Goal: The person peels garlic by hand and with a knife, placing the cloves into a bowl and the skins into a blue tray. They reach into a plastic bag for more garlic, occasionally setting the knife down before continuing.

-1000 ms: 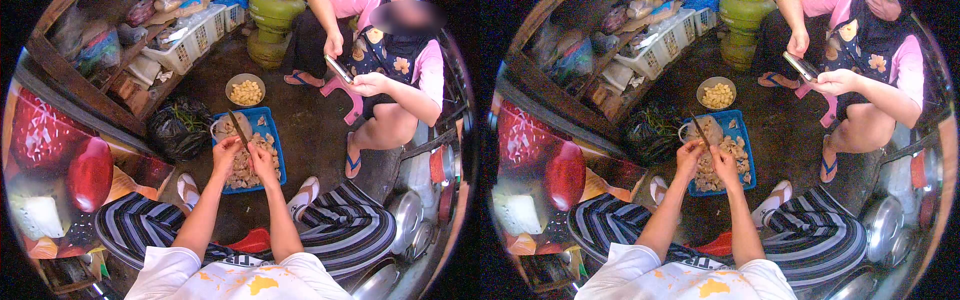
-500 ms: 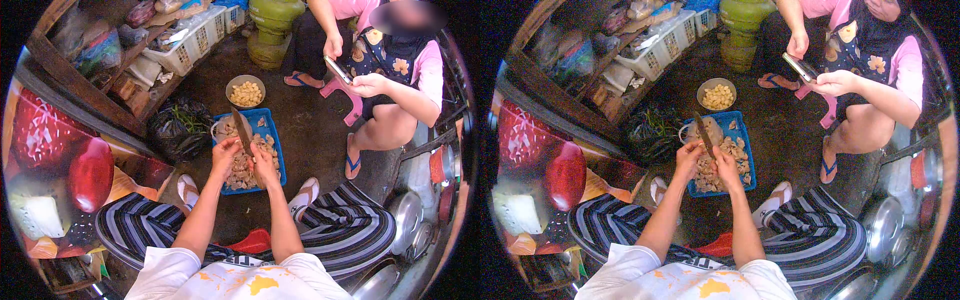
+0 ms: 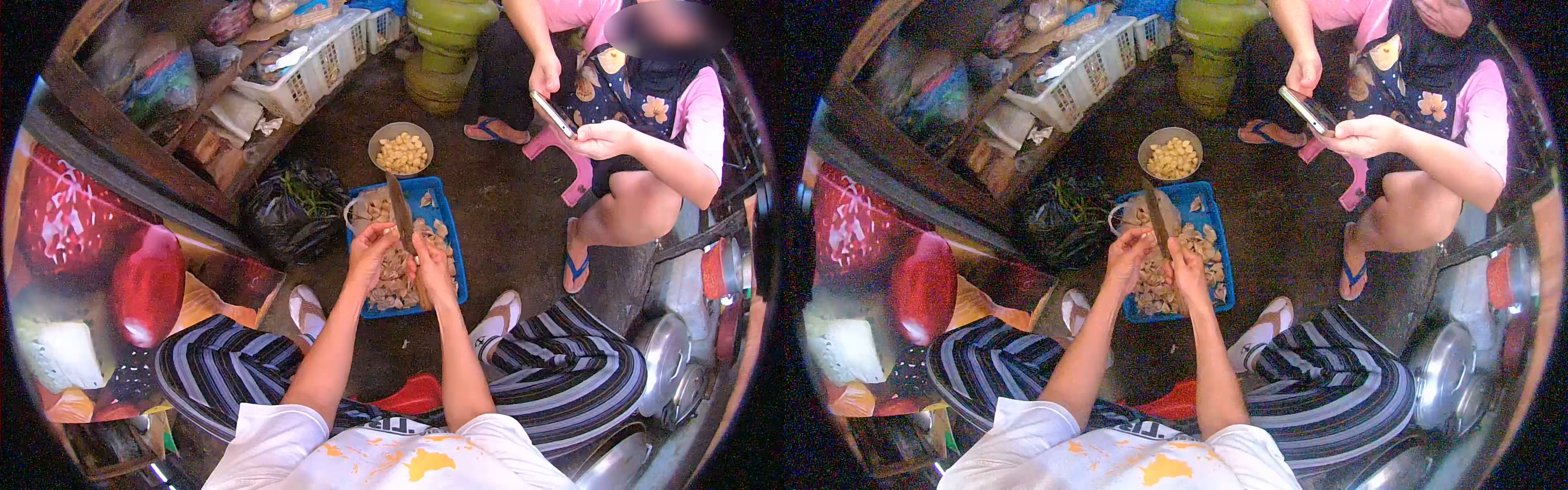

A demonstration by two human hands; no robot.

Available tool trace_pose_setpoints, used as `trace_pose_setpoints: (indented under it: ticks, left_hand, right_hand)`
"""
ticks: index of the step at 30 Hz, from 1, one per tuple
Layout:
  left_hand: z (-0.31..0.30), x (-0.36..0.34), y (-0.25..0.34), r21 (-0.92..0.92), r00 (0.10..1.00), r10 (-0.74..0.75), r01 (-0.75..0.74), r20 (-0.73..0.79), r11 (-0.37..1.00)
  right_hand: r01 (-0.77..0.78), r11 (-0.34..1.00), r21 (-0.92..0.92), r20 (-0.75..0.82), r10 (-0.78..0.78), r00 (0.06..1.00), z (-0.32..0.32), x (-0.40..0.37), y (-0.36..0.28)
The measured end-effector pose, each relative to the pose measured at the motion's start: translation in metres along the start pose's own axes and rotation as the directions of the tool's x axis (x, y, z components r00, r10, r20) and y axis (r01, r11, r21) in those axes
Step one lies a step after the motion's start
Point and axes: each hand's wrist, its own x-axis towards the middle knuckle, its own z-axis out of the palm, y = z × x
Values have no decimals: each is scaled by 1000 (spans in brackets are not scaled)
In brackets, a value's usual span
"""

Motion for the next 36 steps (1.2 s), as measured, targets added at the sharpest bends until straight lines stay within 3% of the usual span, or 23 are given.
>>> trace_pose_setpoints:
  ticks: [5, 8, 14, 17, 26, 29, 36]
  left_hand:
    - [-3, 3, 1, 153, 1000, -24, 21, 17, 988]
    - [4, 0, 13, 31, 996, -66, 64, 61, 997]
    - [-1, 6, 0, 21, 995, -76, 75, 65, 997]
    - [0, 5, 2, 183, 993, -112, 104, 30, 978]
    - [-3, 4, 8, 122, 974, -172, 155, 149, 980]
    - [-2, 3, 16, 135, 975, -165, 146, 147, 980]
    - [-2, 2, 14, 49, 980, -173, 169, 95, 984]
  right_hand:
    - [-96, 988, 125, -26, 100, 995, -6, 3, 3]
    - [-108, 951, 289, 25, 106, 994, -6, -3, -6]
    - [-119, 971, 208, 5, 120, 993, -7, 1, 1]
    - [-114, 971, 210, 19, 113, 993, -7, 1, 1]
    - [-130, 951, 280, 69, 115, 991, -7, -1, 4]
    - [-139, 946, 292, -8, 148, 989, -6, 0, 5]
    - [-94, 967, 237, -27, 104, 994, -11, 0, 2]
